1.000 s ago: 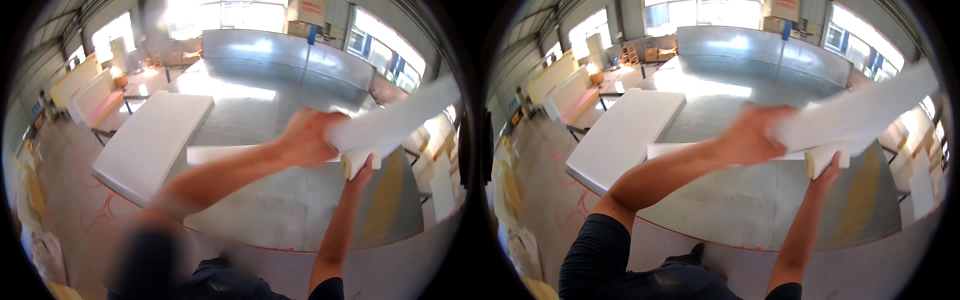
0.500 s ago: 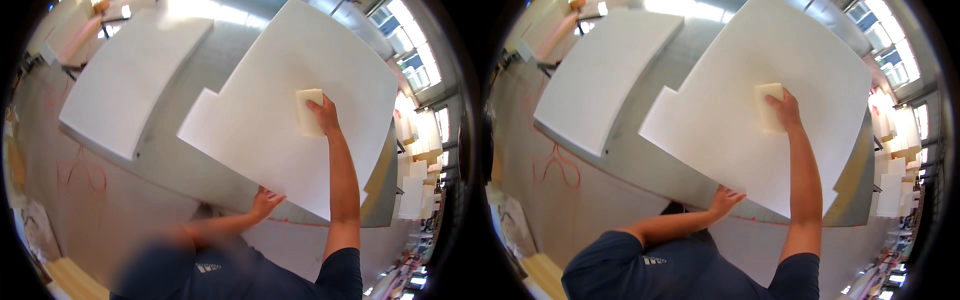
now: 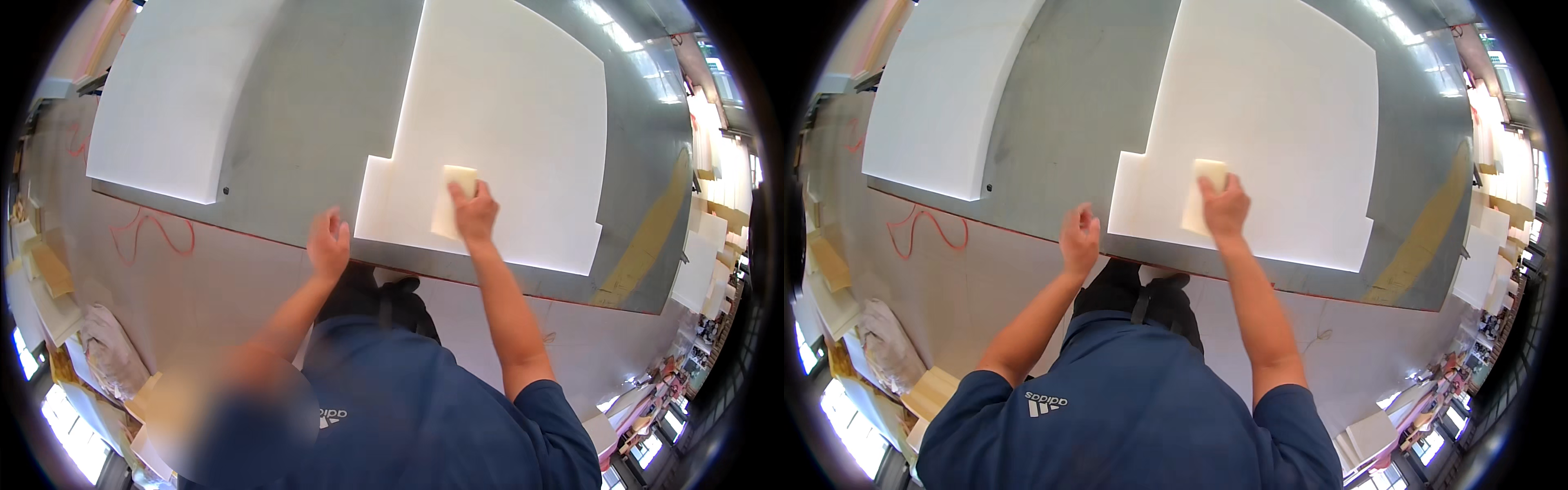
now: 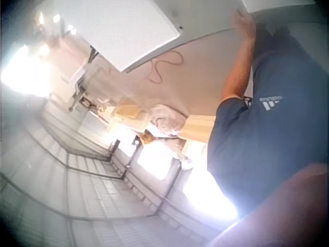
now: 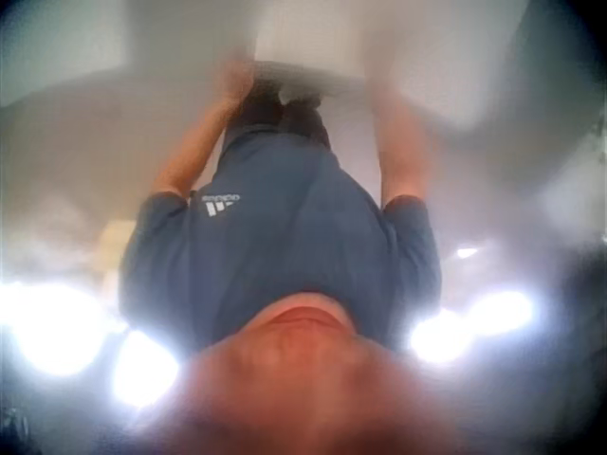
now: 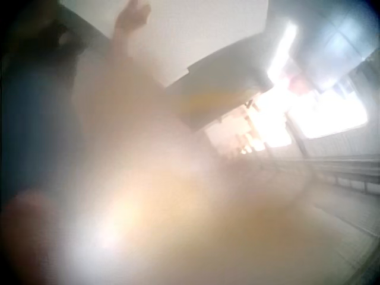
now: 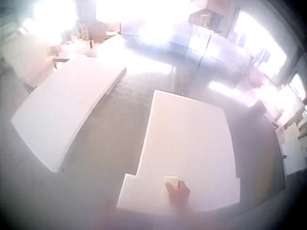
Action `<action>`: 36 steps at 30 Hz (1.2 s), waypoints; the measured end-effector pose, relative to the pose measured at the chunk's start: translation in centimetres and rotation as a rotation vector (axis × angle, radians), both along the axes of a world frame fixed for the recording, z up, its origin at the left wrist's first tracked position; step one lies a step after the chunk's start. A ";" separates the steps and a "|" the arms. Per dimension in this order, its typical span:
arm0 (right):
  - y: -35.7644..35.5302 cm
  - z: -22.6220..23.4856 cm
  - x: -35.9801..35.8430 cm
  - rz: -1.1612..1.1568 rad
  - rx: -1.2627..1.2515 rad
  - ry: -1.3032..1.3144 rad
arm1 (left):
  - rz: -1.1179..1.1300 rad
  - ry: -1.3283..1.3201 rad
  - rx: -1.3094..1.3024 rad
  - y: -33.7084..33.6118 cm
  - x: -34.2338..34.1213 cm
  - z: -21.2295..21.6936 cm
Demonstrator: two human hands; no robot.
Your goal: The person cleans a large white foam sheet with a sponge and moves it to a workbench. They use a spray gun to apply adhesive to the edges of the foam sheet and attach smaller foam strips to it. The person continues to handle and position the foam components in a workshop environment.
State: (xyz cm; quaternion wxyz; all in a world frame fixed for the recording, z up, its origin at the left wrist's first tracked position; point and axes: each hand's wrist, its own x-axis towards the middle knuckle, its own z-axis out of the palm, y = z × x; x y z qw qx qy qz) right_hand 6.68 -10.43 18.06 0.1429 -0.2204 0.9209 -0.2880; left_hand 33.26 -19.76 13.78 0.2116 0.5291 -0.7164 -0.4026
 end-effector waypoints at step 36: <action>29.2 -0.8 -16.6 -0.300 0.041 0.420 | -0.890 -0.149 -0.449 6.0 -18.9 -1.0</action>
